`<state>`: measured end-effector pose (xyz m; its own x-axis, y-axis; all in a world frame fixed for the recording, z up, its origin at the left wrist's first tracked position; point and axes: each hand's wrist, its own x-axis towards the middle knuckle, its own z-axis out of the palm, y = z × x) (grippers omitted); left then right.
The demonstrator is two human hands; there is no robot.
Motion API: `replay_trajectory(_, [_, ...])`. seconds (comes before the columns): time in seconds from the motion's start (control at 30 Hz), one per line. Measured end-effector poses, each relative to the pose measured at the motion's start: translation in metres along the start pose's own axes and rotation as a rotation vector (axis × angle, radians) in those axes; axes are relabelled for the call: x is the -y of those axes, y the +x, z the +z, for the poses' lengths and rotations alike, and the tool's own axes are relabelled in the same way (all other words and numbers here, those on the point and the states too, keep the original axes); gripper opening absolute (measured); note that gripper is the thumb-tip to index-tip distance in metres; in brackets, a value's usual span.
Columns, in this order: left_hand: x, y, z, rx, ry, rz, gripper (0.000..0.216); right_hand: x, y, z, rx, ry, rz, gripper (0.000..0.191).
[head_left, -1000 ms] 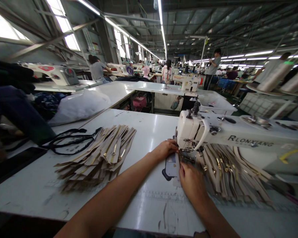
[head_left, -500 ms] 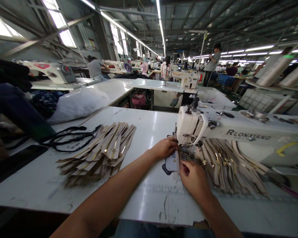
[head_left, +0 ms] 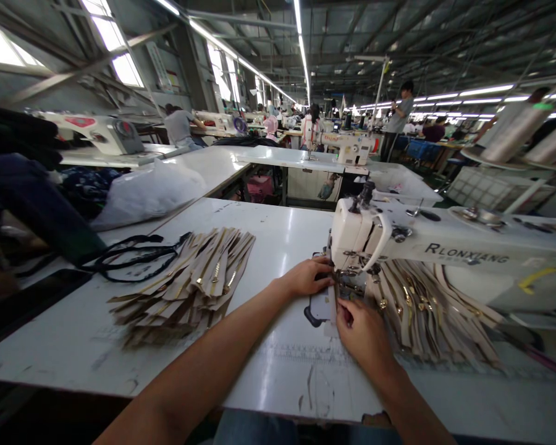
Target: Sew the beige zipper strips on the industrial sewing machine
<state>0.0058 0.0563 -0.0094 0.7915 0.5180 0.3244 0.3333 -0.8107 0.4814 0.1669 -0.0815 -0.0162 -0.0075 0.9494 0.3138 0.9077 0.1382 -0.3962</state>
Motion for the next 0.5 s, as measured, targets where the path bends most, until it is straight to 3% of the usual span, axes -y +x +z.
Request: replay_trajectory(0.5, [0.0008,0.0009,0.0011,-0.012,0.001,-0.013,0.015,0.0006,-0.0001,0.0018,-0.014,-0.036,-0.012,0.027])
